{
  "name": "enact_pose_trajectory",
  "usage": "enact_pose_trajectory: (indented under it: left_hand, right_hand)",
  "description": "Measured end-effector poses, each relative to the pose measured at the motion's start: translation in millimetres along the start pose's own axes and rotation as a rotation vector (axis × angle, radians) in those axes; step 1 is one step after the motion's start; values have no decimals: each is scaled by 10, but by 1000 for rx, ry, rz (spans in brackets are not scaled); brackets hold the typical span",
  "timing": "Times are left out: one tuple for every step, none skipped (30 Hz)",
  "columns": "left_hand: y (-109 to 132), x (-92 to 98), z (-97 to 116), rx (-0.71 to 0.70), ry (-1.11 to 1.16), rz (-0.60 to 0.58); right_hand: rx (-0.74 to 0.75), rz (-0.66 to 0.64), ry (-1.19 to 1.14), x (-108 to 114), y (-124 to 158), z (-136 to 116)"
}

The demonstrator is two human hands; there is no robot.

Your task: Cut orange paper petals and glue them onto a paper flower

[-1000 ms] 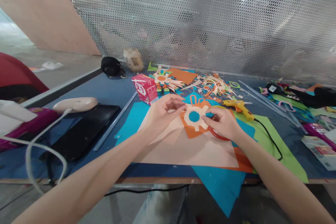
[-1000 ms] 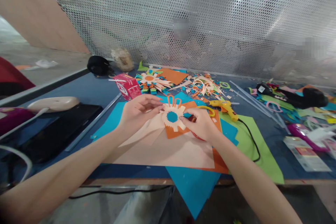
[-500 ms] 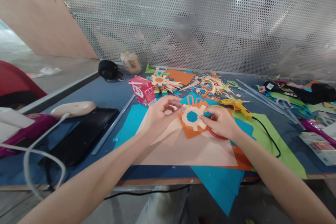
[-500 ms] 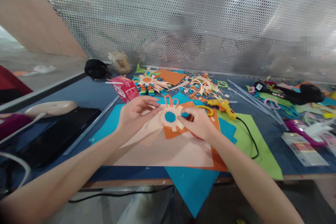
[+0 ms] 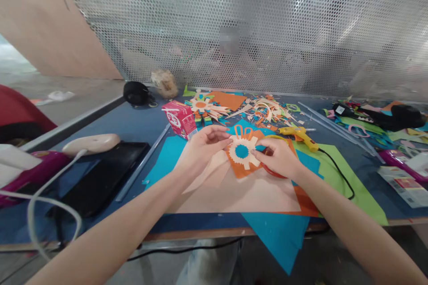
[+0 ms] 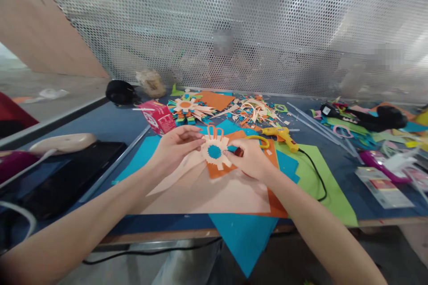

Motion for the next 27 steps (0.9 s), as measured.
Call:
enact_pose_trajectory:
  left_hand:
    - [0, -4, -13, 20, 31, -2]
    - [1, -10, -24, 46, 64, -3]
    - [3, -18, -34, 77, 99, -3]
    - [7, -27, -43, 113, 133, -1]
    - [11, -37, -51, 149, 159, 1]
    - [15, -47, -58, 183, 176, 5]
    - [19, -55, -62, 207, 183, 8]
    - [20, -66, -63, 221, 181, 2]
    - [20, -78, -63, 223, 174, -9]
    - [17, -84, -61, 217, 166, -18]
    - [14, -86, -60, 206, 161, -23]
    - [10, -83, -59, 191, 157, -23]
    - [7, -78, -56, 176, 156, -20]
    - [4, -72, -54, 163, 155, -14]
    - [3, -66, -49, 152, 154, -8]
    - [3, -64, -45, 146, 154, -6]
    - [4, -66, -39, 142, 154, -9]
    - [4, -68, -34, 141, 156, -13]
    - [4, -67, -28, 140, 159, -14]
    - [4, -58, -23, 138, 160, -9]
    - [2, -43, -16, 134, 159, 0]
    - [1, -23, -8, 129, 157, 13]
    - [2, -2, -3, 128, 154, 27]
    - [5, 11, -5, 141, 154, 32]
    - [14, 9, -19, 175, 158, 23]
    - [30, -11, -48, 235, 165, -1]
    - [57, -49, -88, 316, 176, -37]
  right_hand:
    - [4, 5, 5, 2, 0, 4]
    - [7, 10, 9, 3, -1, 9]
    - [8, 15, 14, 5, -2, 16]
    - [6, 21, 17, 8, -3, 24]
    - [4, 25, 20, 10, -4, 32]
    - [3, 27, 25, 11, -5, 37]
    - [3, 29, 31, 12, -6, 39]
    - [4, 29, 37, 13, -7, 38]
    - [8, 28, 44, 13, -8, 34]
    - [12, 29, 49, 15, -9, 28]
    - [16, 30, 55, 17, -9, 23]
    - [19, 32, 63, 21, -9, 19]
    - [23, 35, 72, 23, -9, 16]
    - [28, 38, 82, 25, -9, 14]
    - [34, 41, 94, 24, -9, 13]
    - [42, 43, 106, 23, -9, 11]
    - [51, 46, 119, 20, -10, 8]
    - [62, 52, 134, 19, -9, 5]
    - [74, 60, 152, 20, -9, -1]
    - [88, 71, 172, 26, -6, -8]
    - [96, 84, 185, 38, -3, -12]
    - [119, 101, 212, 57, 3, -27]
    - [172, 124, 263, 82, 14, -64]
    - [255, 159, 345, 113, 35, -124]
    - [361, 204, 455, 142, 69, -200]
    - [474, 261, 581, 167, 115, -282]
    - [581, 324, 705, 186, 168, -358]
Point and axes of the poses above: each hand's wrist, its own y-axis away from the middle knuckle, its own x-axis out of the back of the hand, z = x × y, the point moved 7 cm from there along -y, towards the middle knuckle, and after that the axes turned 2 degrees about y, right-handed, at the moved point
